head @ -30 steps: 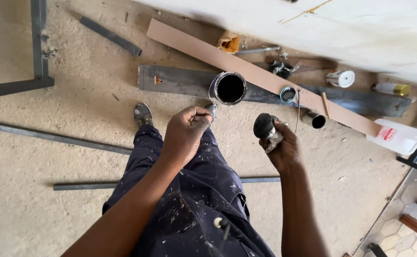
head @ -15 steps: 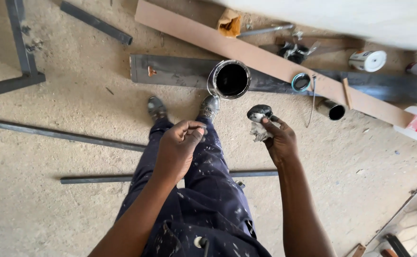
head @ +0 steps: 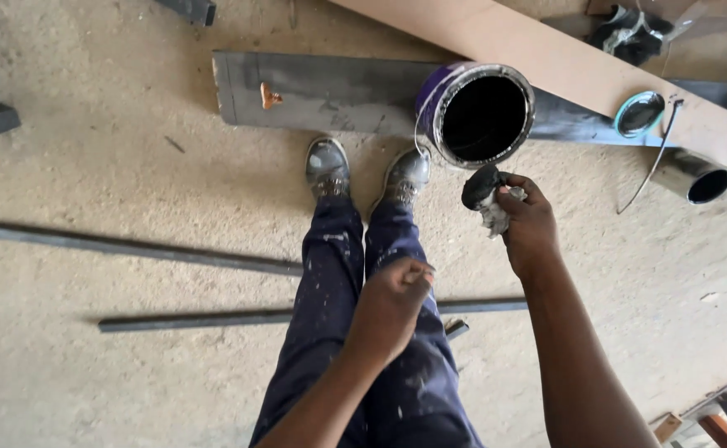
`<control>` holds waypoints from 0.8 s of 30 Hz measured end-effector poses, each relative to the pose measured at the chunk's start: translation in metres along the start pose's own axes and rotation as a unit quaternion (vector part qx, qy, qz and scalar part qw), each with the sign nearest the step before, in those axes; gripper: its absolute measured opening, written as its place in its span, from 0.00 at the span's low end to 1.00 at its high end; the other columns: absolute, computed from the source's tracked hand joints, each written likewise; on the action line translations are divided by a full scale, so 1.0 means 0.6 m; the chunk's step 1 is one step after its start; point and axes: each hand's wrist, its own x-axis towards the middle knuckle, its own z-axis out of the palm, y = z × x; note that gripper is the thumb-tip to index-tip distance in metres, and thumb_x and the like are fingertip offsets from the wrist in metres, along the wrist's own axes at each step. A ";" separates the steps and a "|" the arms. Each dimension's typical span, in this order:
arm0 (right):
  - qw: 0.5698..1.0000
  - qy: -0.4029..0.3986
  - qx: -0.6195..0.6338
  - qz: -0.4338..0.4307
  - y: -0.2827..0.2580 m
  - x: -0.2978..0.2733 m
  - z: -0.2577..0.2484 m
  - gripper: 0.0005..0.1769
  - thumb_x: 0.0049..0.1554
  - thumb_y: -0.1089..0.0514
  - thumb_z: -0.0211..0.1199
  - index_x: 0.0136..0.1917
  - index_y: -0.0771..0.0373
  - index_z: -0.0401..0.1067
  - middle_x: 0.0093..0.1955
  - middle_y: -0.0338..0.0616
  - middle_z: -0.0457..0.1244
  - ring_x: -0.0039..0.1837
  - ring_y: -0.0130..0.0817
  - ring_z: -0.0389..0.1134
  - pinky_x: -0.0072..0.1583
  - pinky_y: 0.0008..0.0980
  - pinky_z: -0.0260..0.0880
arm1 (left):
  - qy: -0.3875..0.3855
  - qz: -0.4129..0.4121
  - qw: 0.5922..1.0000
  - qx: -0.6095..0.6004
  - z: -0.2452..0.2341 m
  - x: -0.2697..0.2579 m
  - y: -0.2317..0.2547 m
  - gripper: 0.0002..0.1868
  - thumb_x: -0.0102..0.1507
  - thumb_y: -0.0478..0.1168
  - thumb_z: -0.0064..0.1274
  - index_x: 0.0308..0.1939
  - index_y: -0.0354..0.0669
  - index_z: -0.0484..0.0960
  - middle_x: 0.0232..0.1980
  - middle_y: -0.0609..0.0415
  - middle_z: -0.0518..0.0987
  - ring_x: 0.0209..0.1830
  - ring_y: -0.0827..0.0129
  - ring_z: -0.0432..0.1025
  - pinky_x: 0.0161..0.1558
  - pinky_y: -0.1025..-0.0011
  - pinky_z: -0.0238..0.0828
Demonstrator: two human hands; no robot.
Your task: Painting a metal frame by dipping a cloth into a bucket of black paint and wiping it onto the metal surfaces.
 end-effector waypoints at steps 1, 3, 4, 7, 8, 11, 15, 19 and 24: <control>1.000 0.003 0.000 -0.001 0.006 0.027 0.007 0.14 0.63 0.61 0.61 0.62 0.58 0.71 0.47 0.43 0.64 0.49 0.30 0.71 0.52 0.27 0.77 | -0.003 0.001 1.000 0.000 -0.007 0.016 -0.006 0.15 0.63 0.48 0.51 0.49 0.50 0.87 0.44 0.46 0.87 0.48 0.54 0.82 0.50 0.61 0.77; 0.992 0.021 -0.116 -0.049 0.021 0.067 0.010 0.17 0.62 0.56 0.62 0.64 0.61 0.71 0.48 0.45 0.65 0.49 0.31 0.66 0.51 0.33 0.72 | -0.005 -0.017 0.999 -0.029 -0.013 0.035 -0.019 0.16 0.63 0.48 0.51 0.49 0.48 0.87 0.44 0.47 0.87 0.43 0.62 0.82 0.48 0.64 0.78; 0.992 0.026 -0.119 -0.045 0.023 0.072 0.014 0.17 0.62 0.56 0.62 0.64 0.61 0.71 0.48 0.45 0.65 0.49 0.31 0.66 0.51 0.33 0.72 | -0.011 -0.021 0.999 -0.030 -0.015 0.042 -0.031 0.16 0.63 0.48 0.51 0.49 0.48 0.87 0.44 0.47 0.87 0.43 0.62 0.82 0.48 0.64 0.78; 0.980 0.075 -0.160 -0.087 0.010 0.095 0.030 0.22 0.58 0.54 0.66 0.62 0.64 0.68 0.44 0.44 0.64 0.44 0.31 0.68 0.40 0.27 0.70 | 0.011 -0.028 0.999 -0.024 -0.021 0.065 -0.049 0.17 0.63 0.49 0.53 0.50 0.46 0.87 0.47 0.44 0.87 0.46 0.58 0.83 0.49 0.62 0.79; 0.970 0.083 -0.203 -0.105 0.004 0.097 0.033 0.22 0.58 0.53 0.66 0.62 0.63 0.69 0.45 0.47 0.65 0.46 0.35 0.69 0.43 0.33 0.71 | 0.010 -0.029 0.999 -0.022 -0.022 0.068 -0.050 0.18 0.63 0.49 0.53 0.50 0.46 0.87 0.48 0.44 0.87 0.47 0.58 0.83 0.49 0.62 0.79; 0.944 0.101 -0.290 -0.122 -0.025 0.085 0.054 0.15 0.59 0.50 0.64 0.56 0.58 0.72 0.43 0.43 0.66 0.45 0.36 0.67 0.43 0.39 0.65 | 0.000 -0.025 1.000 -0.016 -0.021 0.068 -0.050 0.17 0.64 0.50 0.50 0.48 0.45 0.86 0.45 0.50 0.87 0.43 0.66 0.81 0.45 0.67 0.75; 0.924 0.107 -0.347 -0.118 -0.042 0.087 0.071 0.30 0.56 0.34 0.64 0.62 0.56 0.72 0.49 0.43 0.70 0.46 0.37 0.69 0.42 0.40 0.63 | -0.015 0.015 1.000 -0.002 -0.015 0.077 -0.037 0.17 0.65 0.51 0.48 0.47 0.46 0.85 0.46 0.56 0.88 0.46 0.71 0.80 0.47 0.73 0.73; 0.937 0.083 -0.319 -0.115 -0.021 0.129 0.085 0.29 0.58 0.42 0.66 0.65 0.60 0.67 0.55 0.49 0.69 0.53 0.42 0.70 0.48 0.43 0.68 | -0.029 -0.002 0.999 -0.020 -0.019 0.092 -0.008 0.20 0.66 0.52 0.48 0.51 0.45 0.85 0.43 0.56 0.86 0.38 0.74 0.79 0.41 0.74 0.73; 0.924 0.084 -0.346 -0.142 -0.048 0.145 0.123 0.21 0.57 0.53 0.68 0.64 0.55 0.73 0.58 0.44 0.71 0.54 0.37 0.73 0.49 0.38 0.74 | -0.006 0.010 0.999 -0.040 -0.022 0.127 -0.001 0.18 0.63 0.49 0.50 0.49 0.46 0.87 0.48 0.56 0.88 0.50 0.71 0.81 0.53 0.73 0.75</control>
